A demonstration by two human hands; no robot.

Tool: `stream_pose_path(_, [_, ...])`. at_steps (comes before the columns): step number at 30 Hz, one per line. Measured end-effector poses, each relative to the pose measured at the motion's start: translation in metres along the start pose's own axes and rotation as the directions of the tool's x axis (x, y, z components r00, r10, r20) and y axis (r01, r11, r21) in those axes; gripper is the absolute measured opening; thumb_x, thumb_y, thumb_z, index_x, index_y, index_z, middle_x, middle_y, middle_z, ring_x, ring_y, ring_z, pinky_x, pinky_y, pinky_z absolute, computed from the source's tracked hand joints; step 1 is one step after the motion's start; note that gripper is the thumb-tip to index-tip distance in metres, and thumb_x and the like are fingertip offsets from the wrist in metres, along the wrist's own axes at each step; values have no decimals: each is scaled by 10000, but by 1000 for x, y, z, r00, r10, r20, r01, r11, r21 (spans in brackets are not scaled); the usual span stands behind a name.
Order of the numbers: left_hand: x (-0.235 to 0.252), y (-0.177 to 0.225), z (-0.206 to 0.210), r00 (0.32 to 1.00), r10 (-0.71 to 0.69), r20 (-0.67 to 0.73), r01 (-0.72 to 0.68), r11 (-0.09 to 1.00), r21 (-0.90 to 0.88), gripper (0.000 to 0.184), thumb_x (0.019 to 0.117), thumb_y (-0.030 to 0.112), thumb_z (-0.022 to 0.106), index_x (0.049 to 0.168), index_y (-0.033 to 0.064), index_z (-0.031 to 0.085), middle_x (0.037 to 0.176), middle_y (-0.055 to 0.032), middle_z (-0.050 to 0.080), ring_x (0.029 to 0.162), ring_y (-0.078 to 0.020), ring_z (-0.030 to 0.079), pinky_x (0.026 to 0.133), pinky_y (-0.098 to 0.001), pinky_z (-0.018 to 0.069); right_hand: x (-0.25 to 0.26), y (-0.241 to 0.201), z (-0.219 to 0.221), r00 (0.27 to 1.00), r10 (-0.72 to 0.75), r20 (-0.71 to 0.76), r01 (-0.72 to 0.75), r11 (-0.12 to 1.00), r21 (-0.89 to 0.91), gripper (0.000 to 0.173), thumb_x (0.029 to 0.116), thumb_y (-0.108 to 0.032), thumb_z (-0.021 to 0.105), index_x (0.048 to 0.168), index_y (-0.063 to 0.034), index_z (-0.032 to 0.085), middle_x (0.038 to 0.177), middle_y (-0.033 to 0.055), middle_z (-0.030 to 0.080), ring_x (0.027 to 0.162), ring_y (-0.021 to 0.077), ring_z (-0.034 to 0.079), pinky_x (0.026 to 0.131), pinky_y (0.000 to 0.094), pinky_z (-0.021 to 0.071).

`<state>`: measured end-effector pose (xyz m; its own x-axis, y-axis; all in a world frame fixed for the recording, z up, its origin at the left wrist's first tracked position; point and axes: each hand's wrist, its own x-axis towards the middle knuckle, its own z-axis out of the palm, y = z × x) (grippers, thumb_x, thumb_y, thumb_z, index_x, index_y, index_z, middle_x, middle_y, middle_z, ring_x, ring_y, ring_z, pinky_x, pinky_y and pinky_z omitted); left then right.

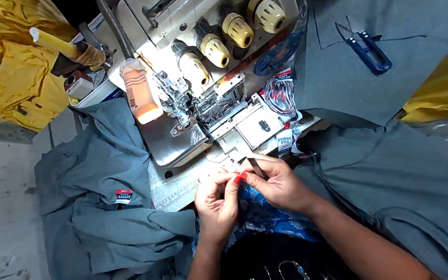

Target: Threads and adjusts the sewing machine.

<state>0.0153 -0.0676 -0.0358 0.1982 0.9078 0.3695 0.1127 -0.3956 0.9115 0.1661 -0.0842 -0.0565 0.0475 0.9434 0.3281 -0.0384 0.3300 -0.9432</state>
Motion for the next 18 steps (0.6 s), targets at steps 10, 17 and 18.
stream_pose_path(10, [11,-16,1,985,-59,164,129,880,-457,139,968,198,691,1067,196,788,1021,101,742,856,32,664,739,-144,549,8,-15,-6,999,-27,29,26,999,42,156,978,-60,612,924,49,710,906,16,678,854,-69,602,783,88,506])
stream_pose_path(17, [29,-28,-18,960,126,248,-218,895,389,526,1117,344,361,1382,-61,567,1419,-171,597,1261,-90,580,1069,-248,441,5,-2,-4,999,-34,10,35,997,-71,208,998,-102,593,890,38,702,817,16,610,779,-64,536,724,70,443])
stream_pose_path(18, [31,-32,-20,952,132,278,-258,834,488,512,1117,306,355,1400,-67,563,1470,-212,556,1366,-172,540,1135,-304,412,4,-1,-2,999,-39,11,40,996,-78,213,1000,-107,591,893,37,706,817,27,615,784,-51,541,735,78,443])
